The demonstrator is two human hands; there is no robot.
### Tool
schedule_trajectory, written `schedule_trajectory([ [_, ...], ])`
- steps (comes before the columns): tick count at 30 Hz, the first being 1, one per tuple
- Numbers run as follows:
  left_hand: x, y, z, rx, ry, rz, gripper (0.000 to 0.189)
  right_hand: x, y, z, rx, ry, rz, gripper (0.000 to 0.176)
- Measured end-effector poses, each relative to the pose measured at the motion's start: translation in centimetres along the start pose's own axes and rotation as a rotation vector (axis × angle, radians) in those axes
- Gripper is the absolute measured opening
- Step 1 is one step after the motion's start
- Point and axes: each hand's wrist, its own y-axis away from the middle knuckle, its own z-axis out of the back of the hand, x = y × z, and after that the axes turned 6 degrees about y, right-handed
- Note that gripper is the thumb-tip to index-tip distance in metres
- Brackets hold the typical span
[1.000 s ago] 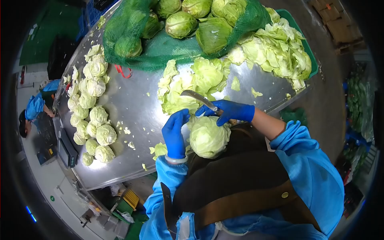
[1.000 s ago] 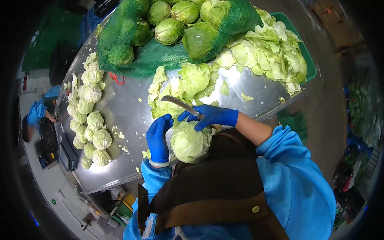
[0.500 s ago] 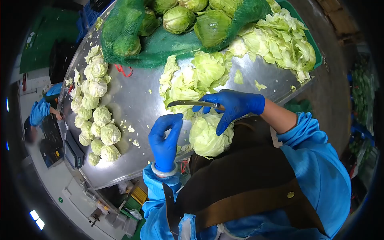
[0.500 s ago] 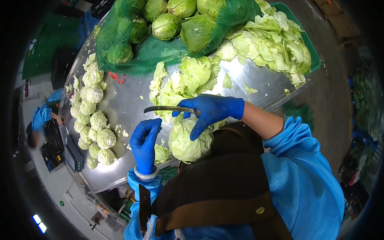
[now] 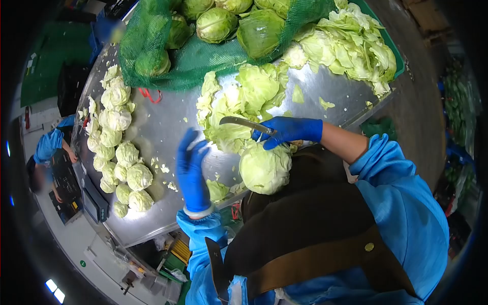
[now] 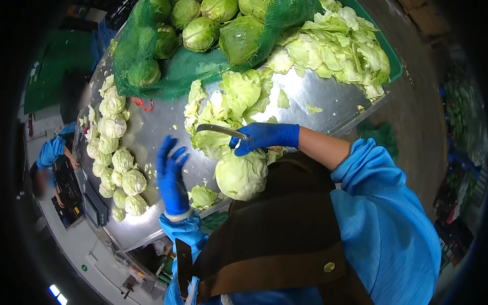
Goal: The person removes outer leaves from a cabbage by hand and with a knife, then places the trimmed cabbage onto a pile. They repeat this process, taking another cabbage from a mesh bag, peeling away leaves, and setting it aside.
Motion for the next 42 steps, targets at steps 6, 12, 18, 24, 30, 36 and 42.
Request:
schedule_trajectory([
  [6, 8.1, 3.8, -1.3, 0.547, -0.346, -0.138, 0.112, -0.3, 0.4, -2.6, -0.202, -0.661, -0.296, 0.046],
  [12, 12.9, 1.1, 4.5, 0.033, 0.619, 0.234, 0.069, 1.2, -0.2, -1.8, -0.262, -0.618, -0.22, 0.041],
  [18, 10.9, -6.2, 15.4, -0.306, 0.8, -0.059, 0.068, 4.7, -1.4, -0.4, -0.445, -0.208, -0.06, 0.03],
  [24, 5.7, -12.0, 38.4, -0.706, 0.55, -0.196, 0.051, -0.6, -0.6, -1.3, -0.401, -0.23, -0.153, 0.028],
  [30, 3.8, -12.5, 47.5, -0.658, -1.67, -0.557, 0.06, -1.2, -3.5, -3.6, -0.363, -0.109, -0.164, 0.032],
  [36, 3.7, -23.0, 37.0, -0.828, 0.267, -0.397, 0.044, -0.7, -9.0, -6.3, -0.248, 1.065, 0.43, 0.045],
  [42, 4.0, -28.6, 1.2, 0.154, -0.4, -0.602, 0.083, -7.0, -9.5, -4.7, -0.23, 1.516, 0.383, 0.046],
])
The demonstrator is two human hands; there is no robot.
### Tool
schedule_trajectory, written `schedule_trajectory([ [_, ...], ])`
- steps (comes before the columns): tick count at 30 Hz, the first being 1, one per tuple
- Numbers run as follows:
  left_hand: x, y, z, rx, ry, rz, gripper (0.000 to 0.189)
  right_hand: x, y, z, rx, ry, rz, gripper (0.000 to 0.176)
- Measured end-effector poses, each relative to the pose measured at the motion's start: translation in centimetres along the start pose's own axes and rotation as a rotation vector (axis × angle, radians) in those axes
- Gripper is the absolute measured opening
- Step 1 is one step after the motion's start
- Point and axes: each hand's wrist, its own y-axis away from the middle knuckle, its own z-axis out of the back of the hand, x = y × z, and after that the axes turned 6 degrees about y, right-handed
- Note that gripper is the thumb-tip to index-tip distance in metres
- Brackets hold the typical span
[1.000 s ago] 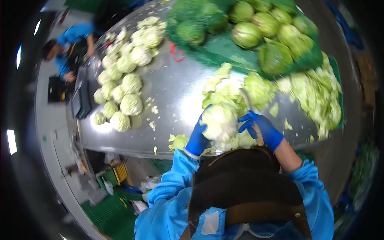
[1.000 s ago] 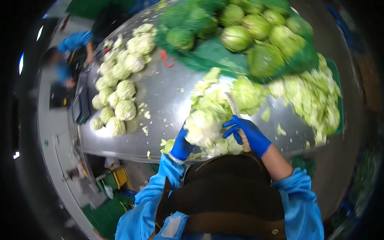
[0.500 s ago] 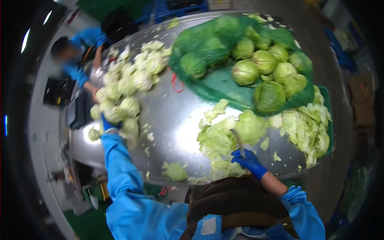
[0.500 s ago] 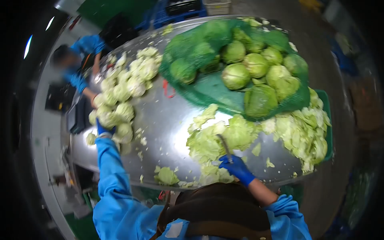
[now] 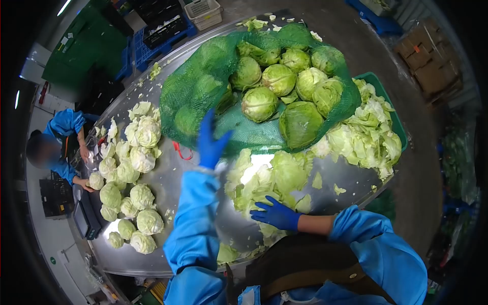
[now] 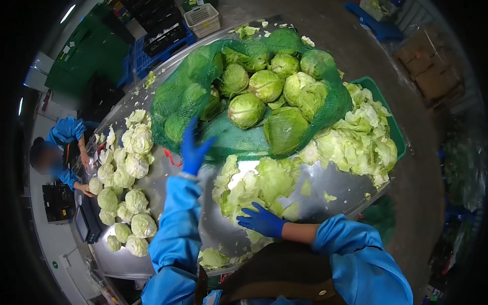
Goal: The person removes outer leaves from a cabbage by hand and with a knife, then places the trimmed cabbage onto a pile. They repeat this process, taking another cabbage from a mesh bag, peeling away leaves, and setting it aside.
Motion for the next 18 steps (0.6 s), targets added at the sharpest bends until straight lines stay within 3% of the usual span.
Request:
schedule_trajectory([
  [2, -1.7, -3.3, -5.7, 0.159, -0.258, -0.281, 0.094, -1.9, 2.4, 0.6, 0.058, -0.071, -0.114, 0.047],
  [3, -2.6, -4.5, -7.8, 0.22, -0.428, -0.268, 0.097, -3.0, 3.9, 0.8, 0.084, -0.107, -0.173, 0.048],
  [5, -4.2, -6.3, -10.8, 0.347, -0.774, -0.237, 0.102, -6.1, 7.2, 2.6, 0.152, 0.109, -0.186, 0.052],
  [8, -1.4, -8.2, -12.0, 0.331, -0.827, -0.179, 0.097, -11.1, 13.2, -1.1, 0.029, 0.112, -0.353, 0.054],
  [9, -0.2, -8.6, -11.5, 0.268, -0.669, -0.118, 0.093, -12.0, 14.0, 0.7, 0.007, 0.189, -0.393, 0.049],
  [11, 2.9, -9.3, -9.0, 0.139, -0.359, 0.004, 0.085, -12.4, 14.4, 5.5, 0.347, 0.175, -0.451, 0.046],
  [13, 6.6, -6.9, -6.4, -0.079, 0.26, 0.465, 0.067, -12.0, 14.5, 7.3, 0.14, -0.103, -0.476, 0.044],
  [15, 3.2, -2.3, -2.9, -0.184, 0.748, 0.703, 0.052, -9.9, 13.3, 8.9, -0.039, -0.363, -0.555, 0.043],
  [16, 0.6, -0.5, -2.5, -0.164, 0.719, 0.669, 0.047, -8.6, 11.6, 10.6, -0.109, -0.468, -0.628, 0.043],
  [18, 2.7, 0.8, -2.8, -0.19, 0.46, 0.549, 0.051, -7.6, 8.7, 10.2, -0.304, -0.641, -0.686, 0.041],
])
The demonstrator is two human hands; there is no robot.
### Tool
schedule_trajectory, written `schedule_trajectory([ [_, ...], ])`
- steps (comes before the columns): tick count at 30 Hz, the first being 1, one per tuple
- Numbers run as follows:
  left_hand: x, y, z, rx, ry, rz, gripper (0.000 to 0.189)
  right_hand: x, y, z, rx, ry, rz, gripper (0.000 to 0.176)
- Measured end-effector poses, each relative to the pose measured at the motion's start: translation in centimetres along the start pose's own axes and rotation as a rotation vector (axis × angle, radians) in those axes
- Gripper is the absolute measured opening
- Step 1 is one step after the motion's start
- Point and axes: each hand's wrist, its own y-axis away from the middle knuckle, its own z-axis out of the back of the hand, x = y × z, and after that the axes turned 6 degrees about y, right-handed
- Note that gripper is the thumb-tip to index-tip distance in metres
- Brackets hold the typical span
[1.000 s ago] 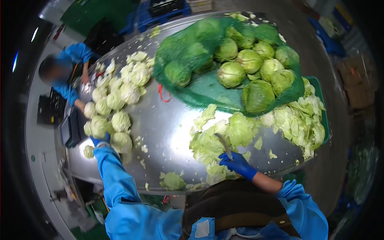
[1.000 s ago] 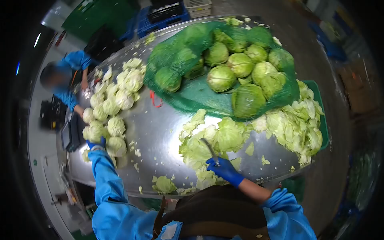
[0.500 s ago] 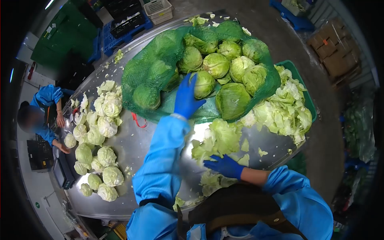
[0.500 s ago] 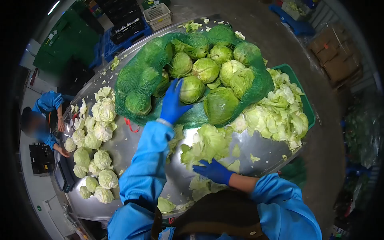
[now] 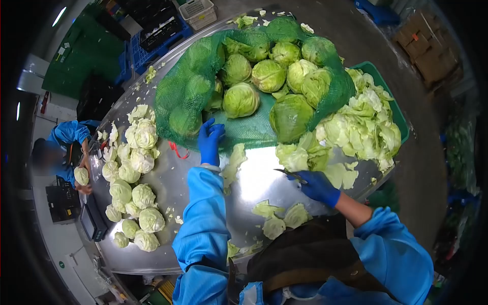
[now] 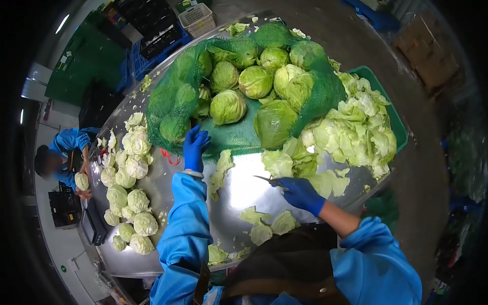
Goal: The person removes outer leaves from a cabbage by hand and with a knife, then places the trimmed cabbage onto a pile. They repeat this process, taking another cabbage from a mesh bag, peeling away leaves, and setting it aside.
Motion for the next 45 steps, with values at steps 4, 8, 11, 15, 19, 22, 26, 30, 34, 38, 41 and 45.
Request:
schedule_trajectory([
  [4, -2.2, -1.2, -3.7, 0.061, -0.551, -0.633, 0.068, 3.2, -2.5, -2.1, -0.019, -0.065, 0.135, 0.039],
  [8, -0.6, -4.8, -8.7, -0.017, -0.946, -0.595, 0.088, 4.9, -1.3, -1.8, 0.104, -0.057, 0.174, 0.038],
  [11, 3.3, -9.2, -8.9, -0.162, -0.69, -0.444, 0.117, 1.7, 2.2, -2.7, 0.15, -0.093, 0.0, 0.037],
  [15, 5.4, -9.4, -5.1, 0.052, -0.307, -0.357, 0.112, -0.1, 5.2, -2.4, 0.21, -0.187, -0.155, 0.038],
  [19, 2.0, 0.4, -3.2, 0.19, -0.105, -0.3, 0.107, -0.8, 5.4, -2.7, 0.1, -0.288, -0.193, 0.038],
  [22, -2.6, 10.1, -2.1, 0.364, -0.129, -0.209, 0.112, -0.3, 3.7, -1.5, -0.045, -0.393, -0.289, 0.041],
  [26, -1.5, 17.6, -0.1, 0.445, -0.752, -0.336, 0.114, 0.9, 1.6, -0.2, -0.1, -0.053, -0.214, 0.045],
  [30, 2.9, 21.9, 0.0, 0.304, -0.934, -0.3, 0.109, 0.1, 3.4, -4.3, -0.119, 0.042, -0.044, 0.039],
  [34, 3.8, 23.7, -1.4, 0.142, -0.765, -0.216, 0.105, 1.8, 4.4, -5.7, 0.005, 0.174, -0.018, 0.034],
  [38, 2.9, 22.8, -2.8, 0.164, -0.852, -0.203, 0.103, 1.9, 3.2, -7.3, -0.064, 0.315, 0.103, 0.034],
  [41, 2.8, 22.8, -3.6, 0.156, -0.889, -0.194, 0.101, 2.0, 2.1, -8.1, 0.0, 0.339, 0.019, 0.027],
  [45, 2.6, 22.8, -4.5, 0.142, -0.984, -0.189, 0.1, 2.1, 0.9, -8.5, -0.008, 0.32, -0.05, 0.017],
])
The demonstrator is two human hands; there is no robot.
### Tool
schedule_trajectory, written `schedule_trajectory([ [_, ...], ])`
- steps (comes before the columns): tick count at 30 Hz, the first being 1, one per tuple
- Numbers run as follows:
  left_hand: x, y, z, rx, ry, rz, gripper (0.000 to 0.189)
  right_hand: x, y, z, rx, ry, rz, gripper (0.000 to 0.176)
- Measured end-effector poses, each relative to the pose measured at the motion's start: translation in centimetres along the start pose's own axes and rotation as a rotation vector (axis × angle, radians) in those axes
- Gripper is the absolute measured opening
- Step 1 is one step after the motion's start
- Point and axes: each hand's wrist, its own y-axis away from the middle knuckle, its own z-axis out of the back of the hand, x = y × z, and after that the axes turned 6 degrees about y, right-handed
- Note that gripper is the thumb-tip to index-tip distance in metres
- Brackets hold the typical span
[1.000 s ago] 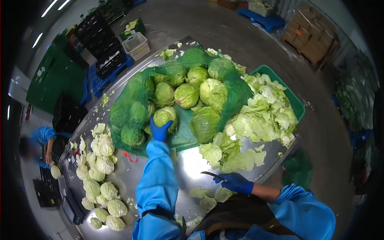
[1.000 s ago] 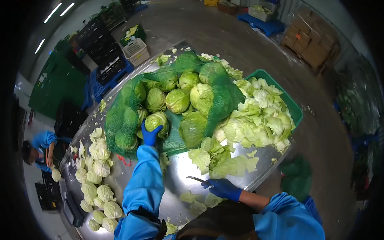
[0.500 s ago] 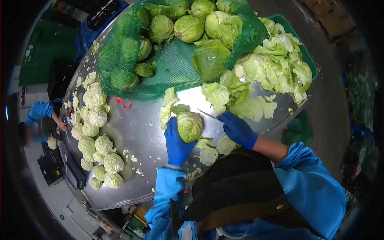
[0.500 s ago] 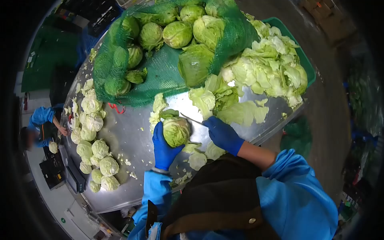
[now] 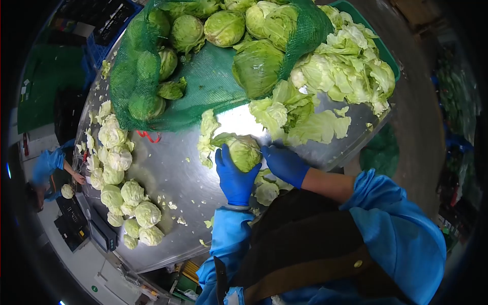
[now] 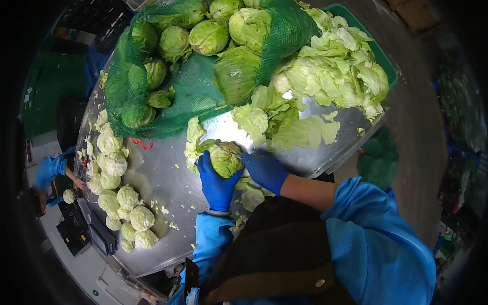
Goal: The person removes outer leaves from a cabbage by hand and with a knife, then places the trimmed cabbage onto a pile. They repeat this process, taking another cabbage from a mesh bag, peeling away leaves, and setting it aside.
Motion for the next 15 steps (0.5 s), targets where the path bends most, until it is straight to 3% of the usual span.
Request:
schedule_trajectory([
  [6, -0.6, 0.8, -1.7, -0.003, -0.135, 0.031, 0.101, -1.4, -1.4, -1.1, 0.148, -0.164, -0.14, 0.017],
  [9, 0.1, 2.3, -2.2, -0.086, -0.054, 0.056, 0.102, -1.7, -1.0, -3.9, 0.094, -0.009, -0.194, 0.017],
  [12, 3.6, 3.0, -1.2, -0.169, 0.281, 0.009, 0.104, -2.9, 2.3, -5.2, 0.07, -0.087, -0.164, 0.015],
  [15, 5.5, 4.8, 1.4, -0.112, 0.757, 0.251, 0.104, -6.0, 4.5, -4.2, 0.071, -0.172, -0.146, 0.019],
])
